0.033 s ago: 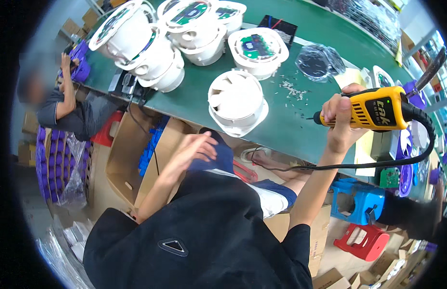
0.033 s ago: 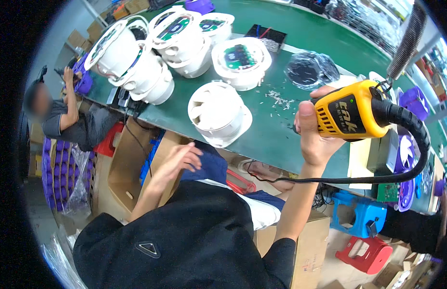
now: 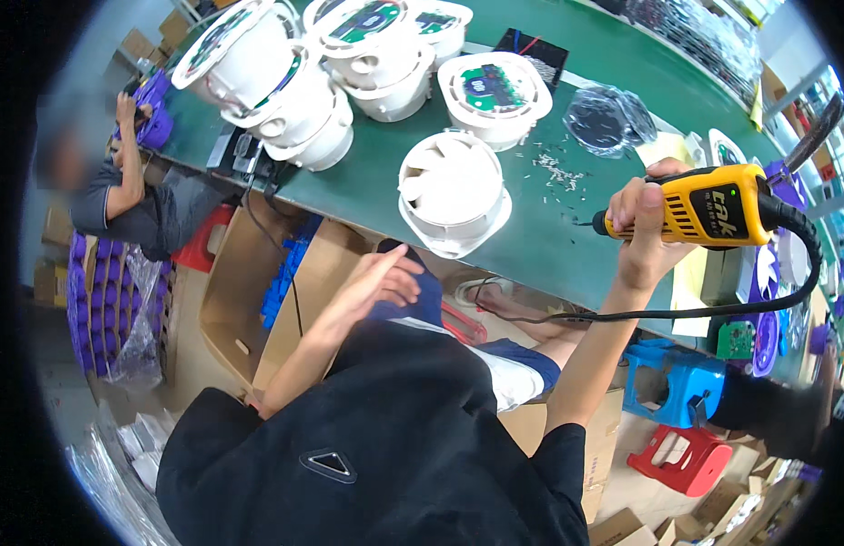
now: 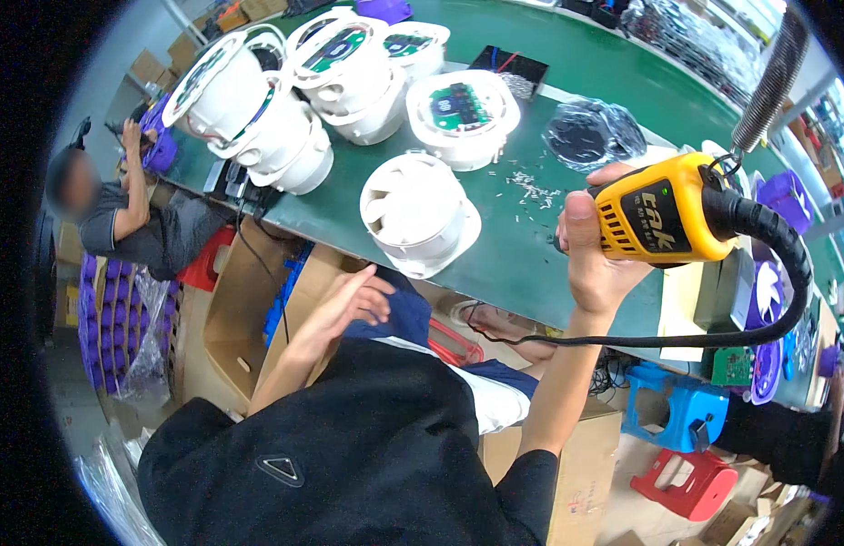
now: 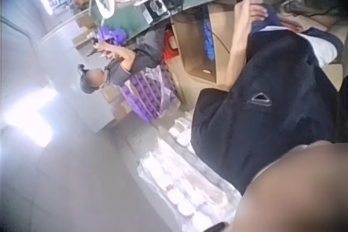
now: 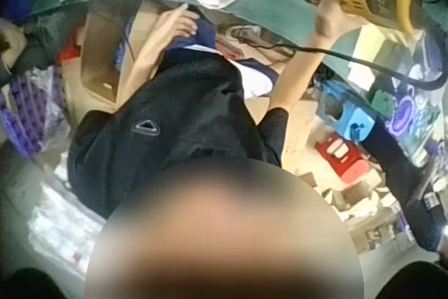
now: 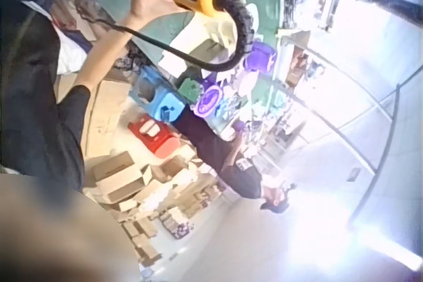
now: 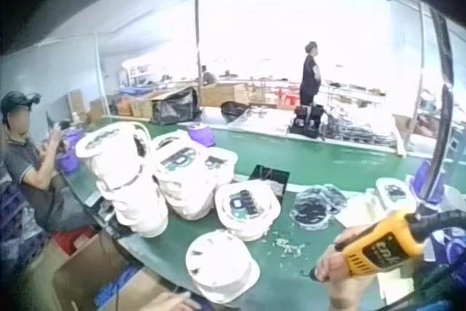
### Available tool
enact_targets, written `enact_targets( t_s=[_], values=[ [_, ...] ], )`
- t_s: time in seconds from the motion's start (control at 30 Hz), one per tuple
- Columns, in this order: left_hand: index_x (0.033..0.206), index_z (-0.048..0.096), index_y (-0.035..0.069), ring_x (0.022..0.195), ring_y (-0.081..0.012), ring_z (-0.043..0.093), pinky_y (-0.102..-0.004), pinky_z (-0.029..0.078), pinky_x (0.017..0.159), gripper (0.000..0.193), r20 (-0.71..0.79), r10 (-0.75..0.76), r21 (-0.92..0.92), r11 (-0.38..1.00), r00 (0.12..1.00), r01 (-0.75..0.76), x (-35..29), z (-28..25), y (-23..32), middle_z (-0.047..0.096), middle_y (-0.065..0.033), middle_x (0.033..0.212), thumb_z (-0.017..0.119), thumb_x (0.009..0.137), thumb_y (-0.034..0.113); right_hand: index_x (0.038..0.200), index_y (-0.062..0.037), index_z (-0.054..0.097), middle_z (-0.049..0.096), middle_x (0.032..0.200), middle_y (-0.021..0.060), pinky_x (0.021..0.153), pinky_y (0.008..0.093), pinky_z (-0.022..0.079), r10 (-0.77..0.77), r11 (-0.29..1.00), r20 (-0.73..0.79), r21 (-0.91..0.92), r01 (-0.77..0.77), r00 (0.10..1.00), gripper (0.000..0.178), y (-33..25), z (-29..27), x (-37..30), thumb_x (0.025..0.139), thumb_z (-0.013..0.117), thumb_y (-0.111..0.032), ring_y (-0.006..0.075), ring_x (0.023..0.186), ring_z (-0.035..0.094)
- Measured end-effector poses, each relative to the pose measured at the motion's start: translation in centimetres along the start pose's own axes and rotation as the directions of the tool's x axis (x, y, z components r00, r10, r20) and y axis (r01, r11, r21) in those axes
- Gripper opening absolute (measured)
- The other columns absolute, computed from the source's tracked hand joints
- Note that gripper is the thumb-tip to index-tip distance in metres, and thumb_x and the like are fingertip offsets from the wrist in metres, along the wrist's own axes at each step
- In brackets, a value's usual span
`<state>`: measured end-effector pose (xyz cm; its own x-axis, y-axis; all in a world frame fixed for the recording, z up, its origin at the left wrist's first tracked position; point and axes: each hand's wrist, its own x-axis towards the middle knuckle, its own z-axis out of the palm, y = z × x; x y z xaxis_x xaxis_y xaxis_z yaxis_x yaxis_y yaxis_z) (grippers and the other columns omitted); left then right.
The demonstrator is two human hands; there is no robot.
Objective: The recorder uses an electric screwdriver to assemble electronic fan components on a factory line.
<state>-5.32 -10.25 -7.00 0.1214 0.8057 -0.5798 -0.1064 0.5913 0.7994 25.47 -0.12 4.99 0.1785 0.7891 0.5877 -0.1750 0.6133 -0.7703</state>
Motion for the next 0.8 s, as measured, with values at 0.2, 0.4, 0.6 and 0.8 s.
enact_targets(
  t_s=[0.2,0.4,0.6,0.8],
  values=[
    [0.102,0.07,-0.01,0.062,-0.0222,0.072,-0.0267,0.055,0.055,0.09,0.002,-0.05,0.052,0.997,0.999,0.049,3.5,1.7,-0.6,0.074,-0.0179,0.078,0.038,0.099,0.074,0.115,-0.0021,0.049,0.046,0.066,0.001,0.045,0.0249,0.039,0.013,0.999,0.056,0.049,-0.016,0.998,0.034,0.8,1.9,-0.7,0.098,0.072,-0.02,0.0094,0.051,0.046],
    [0.095,0.069,-0.011,0.063,-0.0243,0.073,-0.0278,0.057,0.056,0.083,-0.063,0.049,0.03,0.998,0.997,-0.047,3.6,2.1,-1.9,0.074,-0.0209,0.079,0.046,0.1,0.069,0.114,-0.0033,0.048,0.047,0.069,0.0015,0.045,0.0247,0.039,-0.012,0.996,0.105,0.088,0.002,0.994,0.037,2.1,1.2,-0.6,0.097,0.074,-0.023,0.0098,0.05,0.046],
    [0.101,0.067,-0.012,0.072,-0.0256,0.076,-0.0314,0.06,0.065,0.05,-0.086,0.157,0.036,0.987,0.984,-0.154,1.7,2.5,-1.0,0.075,-0.0216,0.086,0.047,0.107,0.034,0.113,-0.0036,0.048,0.051,0.065,0.0037,0.048,0.0257,0.043,0.023,0.994,0.104,0.105,-0.034,0.994,0.046,1.6,1.2,-0.2,0.092,0.08,-0.028,0.012,0.05,0.048],
    [0.138,0.053,-0.004,0.11,-0.0251,0.072,-0.0402,0.062,0.092,0.04,-0.176,0.345,-0.348,0.854,0.922,-0.386,0.1,1.2,-2.9,0.07,-0.0164,0.123,0.058,0.1,0.007,0.114,-0.0053,0.046,0.047,0.062,0.0017,0.045,0.0249,0.038,0.018,0.998,0.119,0.053,-0.024,0.993,0.044,1.9,0.4,-0.8,0.096,0.076,-0.032,0.0108,0.048,0.045]
  ],
)
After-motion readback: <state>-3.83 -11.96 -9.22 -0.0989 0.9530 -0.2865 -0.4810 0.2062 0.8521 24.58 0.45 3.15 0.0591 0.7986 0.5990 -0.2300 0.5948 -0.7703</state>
